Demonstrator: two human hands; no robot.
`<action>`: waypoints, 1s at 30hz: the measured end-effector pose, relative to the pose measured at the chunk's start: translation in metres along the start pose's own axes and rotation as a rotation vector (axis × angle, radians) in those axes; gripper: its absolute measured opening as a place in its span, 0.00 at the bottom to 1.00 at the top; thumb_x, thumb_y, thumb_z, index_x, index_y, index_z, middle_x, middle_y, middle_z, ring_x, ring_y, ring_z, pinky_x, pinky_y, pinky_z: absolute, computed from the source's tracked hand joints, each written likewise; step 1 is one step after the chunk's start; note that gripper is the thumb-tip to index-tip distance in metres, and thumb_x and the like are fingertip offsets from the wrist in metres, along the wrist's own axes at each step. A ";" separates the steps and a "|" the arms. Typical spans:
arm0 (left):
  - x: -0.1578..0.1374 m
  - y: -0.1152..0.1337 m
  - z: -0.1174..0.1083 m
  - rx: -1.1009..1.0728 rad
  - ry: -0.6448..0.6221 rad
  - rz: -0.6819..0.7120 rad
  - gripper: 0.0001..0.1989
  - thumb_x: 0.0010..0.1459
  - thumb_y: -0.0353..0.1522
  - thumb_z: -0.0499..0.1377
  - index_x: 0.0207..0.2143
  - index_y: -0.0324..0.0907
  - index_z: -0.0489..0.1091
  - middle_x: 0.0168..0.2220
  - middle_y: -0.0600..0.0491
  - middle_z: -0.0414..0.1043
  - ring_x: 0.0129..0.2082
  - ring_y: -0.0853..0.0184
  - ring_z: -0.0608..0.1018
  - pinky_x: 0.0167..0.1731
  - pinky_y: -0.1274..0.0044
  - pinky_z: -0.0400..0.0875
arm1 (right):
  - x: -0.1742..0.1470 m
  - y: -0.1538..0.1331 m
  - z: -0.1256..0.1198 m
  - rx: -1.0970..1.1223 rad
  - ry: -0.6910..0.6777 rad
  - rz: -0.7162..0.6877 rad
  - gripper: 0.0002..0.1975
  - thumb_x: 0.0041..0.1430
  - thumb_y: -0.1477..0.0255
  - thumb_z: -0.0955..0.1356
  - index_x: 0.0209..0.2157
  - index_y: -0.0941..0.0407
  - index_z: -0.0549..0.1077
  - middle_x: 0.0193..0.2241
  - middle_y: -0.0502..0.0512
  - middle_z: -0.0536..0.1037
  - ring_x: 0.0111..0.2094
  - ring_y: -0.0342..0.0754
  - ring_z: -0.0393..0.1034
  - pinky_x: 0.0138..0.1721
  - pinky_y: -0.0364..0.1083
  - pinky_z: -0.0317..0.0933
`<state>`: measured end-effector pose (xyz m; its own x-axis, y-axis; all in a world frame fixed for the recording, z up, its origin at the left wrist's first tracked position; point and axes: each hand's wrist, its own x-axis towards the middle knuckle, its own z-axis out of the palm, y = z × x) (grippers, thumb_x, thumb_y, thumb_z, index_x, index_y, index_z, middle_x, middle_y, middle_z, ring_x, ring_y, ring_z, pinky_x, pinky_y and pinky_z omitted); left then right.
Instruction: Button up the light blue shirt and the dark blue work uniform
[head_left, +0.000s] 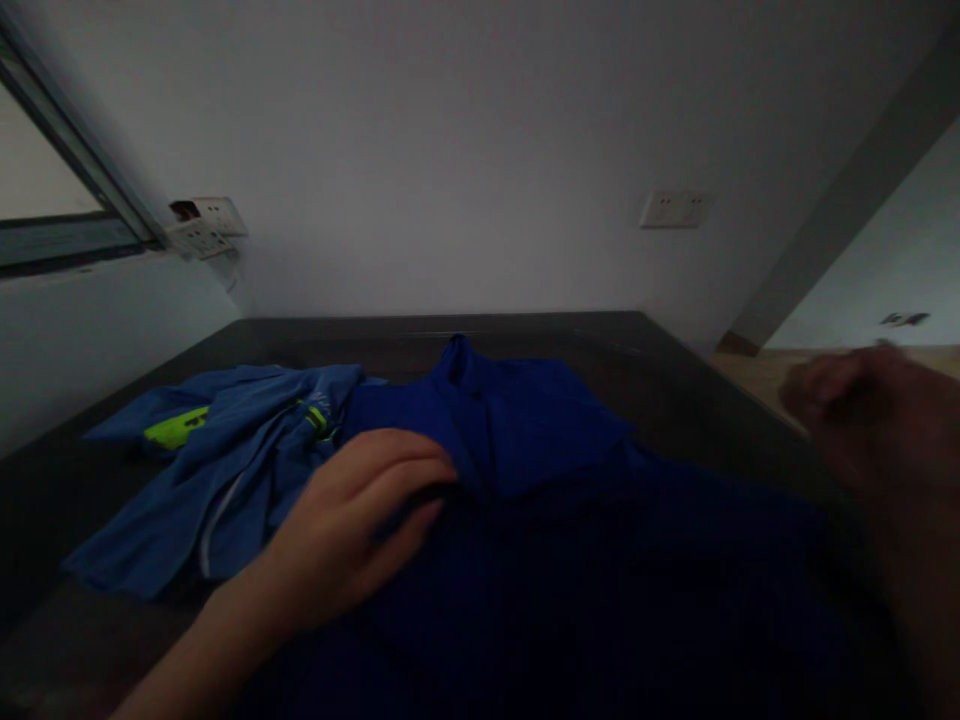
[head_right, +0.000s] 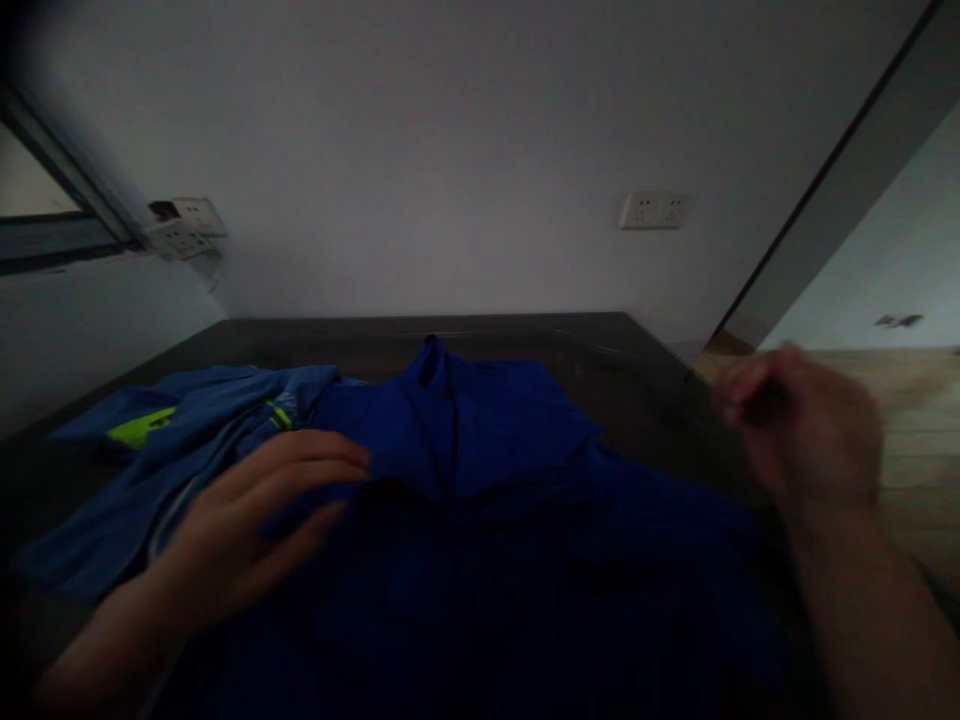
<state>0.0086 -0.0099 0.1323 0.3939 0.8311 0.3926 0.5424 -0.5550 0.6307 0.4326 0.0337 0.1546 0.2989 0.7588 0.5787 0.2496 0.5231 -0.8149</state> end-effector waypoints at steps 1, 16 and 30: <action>0.004 -0.003 0.011 0.076 -0.100 0.105 0.11 0.59 0.34 0.58 0.44 0.49 0.73 0.48 0.52 0.73 0.52 0.61 0.71 0.60 0.64 0.58 | -0.006 0.001 0.011 -0.076 -0.111 0.023 0.20 0.52 0.56 0.68 0.14 0.53 0.70 0.16 0.53 0.66 0.22 0.44 0.61 0.28 0.50 0.52; 0.020 -0.089 0.077 0.355 -0.384 -0.209 0.15 0.63 0.30 0.48 0.48 0.42 0.71 0.44 0.47 0.74 0.44 0.61 0.75 0.48 0.69 0.67 | -0.085 0.133 0.101 -0.667 -0.967 -0.100 0.23 0.61 0.62 0.64 0.57 0.50 0.66 0.56 0.56 0.69 0.58 0.55 0.61 0.58 0.59 0.53; 0.035 -0.080 -0.017 -0.443 0.544 -0.533 0.18 0.61 0.40 0.53 0.52 0.45 0.66 0.42 0.60 0.75 0.45 0.65 0.74 0.53 0.70 0.67 | -0.049 0.131 0.079 -0.112 -0.272 0.495 0.13 0.53 0.59 0.67 0.28 0.54 0.74 0.26 0.51 0.77 0.28 0.49 0.71 0.32 0.47 0.66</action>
<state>-0.0331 0.0640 0.1069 -0.2988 0.9399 0.1651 0.1708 -0.1176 0.9783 0.3780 0.0956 0.0176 0.1613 0.9830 0.0879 0.2403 0.0473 -0.9695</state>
